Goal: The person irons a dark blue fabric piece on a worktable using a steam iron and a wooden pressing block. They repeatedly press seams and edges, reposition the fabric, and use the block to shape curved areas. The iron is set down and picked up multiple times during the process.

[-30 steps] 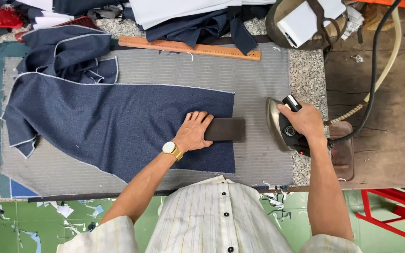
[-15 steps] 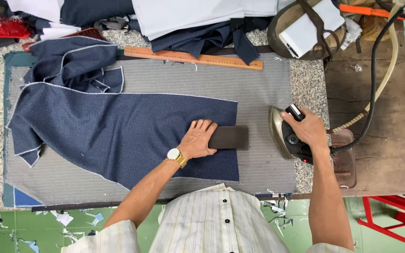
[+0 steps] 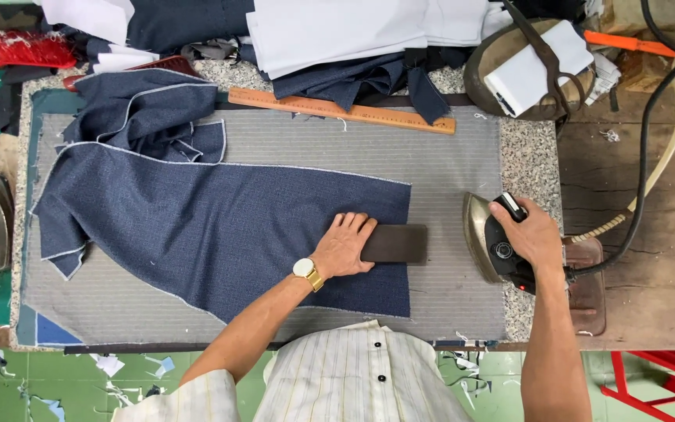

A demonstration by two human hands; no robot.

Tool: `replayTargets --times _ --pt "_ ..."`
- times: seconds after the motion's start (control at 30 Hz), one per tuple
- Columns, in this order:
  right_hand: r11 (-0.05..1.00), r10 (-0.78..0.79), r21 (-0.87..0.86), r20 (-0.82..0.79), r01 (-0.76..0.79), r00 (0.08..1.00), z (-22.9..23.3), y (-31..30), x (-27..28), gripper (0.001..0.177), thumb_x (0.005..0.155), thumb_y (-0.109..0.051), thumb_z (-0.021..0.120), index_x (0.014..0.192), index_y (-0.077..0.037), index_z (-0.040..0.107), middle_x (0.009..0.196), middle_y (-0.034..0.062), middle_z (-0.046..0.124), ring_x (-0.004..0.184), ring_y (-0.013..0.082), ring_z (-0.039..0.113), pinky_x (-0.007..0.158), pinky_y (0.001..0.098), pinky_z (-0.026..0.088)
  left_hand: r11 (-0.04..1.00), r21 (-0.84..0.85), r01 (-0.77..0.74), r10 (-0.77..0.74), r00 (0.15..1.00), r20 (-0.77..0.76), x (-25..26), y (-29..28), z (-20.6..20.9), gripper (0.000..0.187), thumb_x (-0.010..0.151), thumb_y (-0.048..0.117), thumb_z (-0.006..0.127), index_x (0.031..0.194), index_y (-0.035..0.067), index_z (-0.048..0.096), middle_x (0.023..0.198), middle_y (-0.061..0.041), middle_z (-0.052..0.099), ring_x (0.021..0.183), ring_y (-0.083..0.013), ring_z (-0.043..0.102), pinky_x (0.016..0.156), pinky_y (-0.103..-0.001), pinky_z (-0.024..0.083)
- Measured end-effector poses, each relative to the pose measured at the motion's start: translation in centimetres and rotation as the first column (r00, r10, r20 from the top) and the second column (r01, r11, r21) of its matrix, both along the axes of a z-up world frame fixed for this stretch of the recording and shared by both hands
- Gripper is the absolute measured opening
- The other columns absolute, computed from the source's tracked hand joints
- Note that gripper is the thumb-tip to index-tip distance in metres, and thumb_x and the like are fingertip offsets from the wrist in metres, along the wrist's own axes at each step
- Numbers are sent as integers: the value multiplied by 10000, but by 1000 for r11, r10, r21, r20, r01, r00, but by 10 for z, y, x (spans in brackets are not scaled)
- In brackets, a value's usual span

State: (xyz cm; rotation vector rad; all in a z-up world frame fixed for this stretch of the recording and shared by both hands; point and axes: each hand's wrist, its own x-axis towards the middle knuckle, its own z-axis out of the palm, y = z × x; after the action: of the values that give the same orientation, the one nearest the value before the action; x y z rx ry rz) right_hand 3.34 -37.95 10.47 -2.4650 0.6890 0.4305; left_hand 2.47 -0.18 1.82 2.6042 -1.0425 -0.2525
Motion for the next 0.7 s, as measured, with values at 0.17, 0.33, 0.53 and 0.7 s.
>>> replayTargets --times 0.17,0.33,0.53,0.7 --pt "1000 -12 9 -5 12 1000 3 3 -3 822 941 -764 625 1447 -116 617 1240 313 670 1172 491 625 886 571 566 999 -46 -6 3 998 -64 6 1 6 857 650 464 753 1360 44 522 1228 -155 509 1162 -305 467 990 -450 363" --pt "998 -33 53 -3 33 999 29 17 -2 818 966 -701 603 1466 -54 572 1265 353 635 1219 523 584 943 617 532 1000 -17 -15 14 999 -47 54 24 44 879 581 446 769 1349 61 583 1256 -148 562 1196 -328 499 1012 -517 365" --pt "1000 12 19 -22 -12 1000 29 12 -5 818 872 -700 682 1411 -88 615 1302 288 650 1219 474 612 976 538 542 986 -20 -168 168 986 -1 165 113 36 931 574 477 745 1387 44 609 1322 -225 622 1281 -413 552 1095 -571 335" --pt "992 82 106 -95 -71 992 83 31 -8 772 880 -590 725 1385 -17 614 1271 336 651 1223 501 608 994 584 533 909 234 -344 310 935 170 177 157 15 926 720 337 787 1553 47 505 1535 -202 524 1432 -418 424 1160 -555 258"
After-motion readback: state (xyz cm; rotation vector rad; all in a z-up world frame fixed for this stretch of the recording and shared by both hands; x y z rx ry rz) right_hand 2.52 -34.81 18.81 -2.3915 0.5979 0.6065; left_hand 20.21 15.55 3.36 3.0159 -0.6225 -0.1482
